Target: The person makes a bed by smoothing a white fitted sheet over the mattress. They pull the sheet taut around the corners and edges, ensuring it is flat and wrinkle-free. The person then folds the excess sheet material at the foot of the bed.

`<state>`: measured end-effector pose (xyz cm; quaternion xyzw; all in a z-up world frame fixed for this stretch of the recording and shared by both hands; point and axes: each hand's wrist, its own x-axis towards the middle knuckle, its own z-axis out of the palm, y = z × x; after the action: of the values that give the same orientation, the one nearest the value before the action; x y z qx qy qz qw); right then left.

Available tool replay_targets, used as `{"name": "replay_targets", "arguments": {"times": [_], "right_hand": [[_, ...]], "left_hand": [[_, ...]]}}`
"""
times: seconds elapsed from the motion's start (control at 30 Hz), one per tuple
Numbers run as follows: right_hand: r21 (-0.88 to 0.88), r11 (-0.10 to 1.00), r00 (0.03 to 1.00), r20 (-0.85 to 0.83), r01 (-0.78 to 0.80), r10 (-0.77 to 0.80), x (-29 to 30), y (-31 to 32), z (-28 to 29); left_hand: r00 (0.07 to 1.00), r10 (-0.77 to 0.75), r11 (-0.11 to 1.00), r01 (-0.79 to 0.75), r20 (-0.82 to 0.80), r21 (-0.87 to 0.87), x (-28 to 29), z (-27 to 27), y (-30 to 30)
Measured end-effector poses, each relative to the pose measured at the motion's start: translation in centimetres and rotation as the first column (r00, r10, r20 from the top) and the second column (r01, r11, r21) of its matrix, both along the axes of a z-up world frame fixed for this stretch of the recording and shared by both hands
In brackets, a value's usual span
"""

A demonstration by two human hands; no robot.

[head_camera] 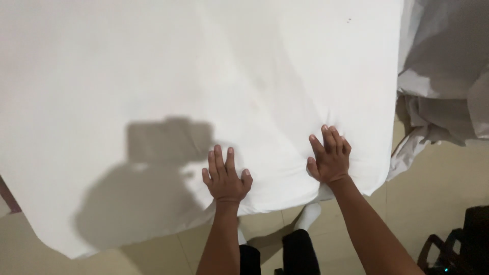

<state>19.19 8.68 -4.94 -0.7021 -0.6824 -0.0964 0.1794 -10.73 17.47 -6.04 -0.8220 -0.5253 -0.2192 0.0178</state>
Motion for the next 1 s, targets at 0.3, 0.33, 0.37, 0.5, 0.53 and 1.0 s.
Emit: {"name": "replay_targets", "arguments": {"times": [0.3, 0.33, 0.37, 0.5, 0.53, 1.0], "right_hand": [[0.034, 0.999, 0.997, 0.071, 0.027, -0.029, -0.4, 0.5, 0.7], [0.031, 0.999, 0.997, 0.071, 0.032, -0.034, -0.1, 0.6, 0.7], [0.025, 0.999, 0.996, 0.08, 0.037, -0.039, 0.0, 0.6, 0.7], [0.052, 0.998, 0.994, 0.101, 0.033, -0.038, -0.6, 0.8, 1.8], [0.055, 0.998, 0.994, 0.099, 0.034, -0.039, -0.6, 1.3, 1.7], [0.106, 0.994, 0.997, 0.077, 0.007, -0.015, -1.1, 2.1, 3.4]], "left_hand": [[0.999, -0.026, 1.0, 0.026, 0.046, 0.003, 0.1, 0.7, 0.5], [0.998, -0.032, 0.999, 0.032, 0.046, 0.001, 0.2, 0.5, 0.6], [0.998, -0.026, 0.999, 0.027, 0.053, -0.031, 0.1, 0.3, 0.5], [0.999, -0.013, 0.997, 0.015, 0.03, -0.074, 0.0, 0.5, 0.7], [1.0, -0.014, 0.997, 0.016, 0.028, -0.072, 0.0, 0.4, 0.9], [0.999, 0.003, 0.998, 0.001, 0.053, -0.069, 0.1, 2.4, 1.4]]}}
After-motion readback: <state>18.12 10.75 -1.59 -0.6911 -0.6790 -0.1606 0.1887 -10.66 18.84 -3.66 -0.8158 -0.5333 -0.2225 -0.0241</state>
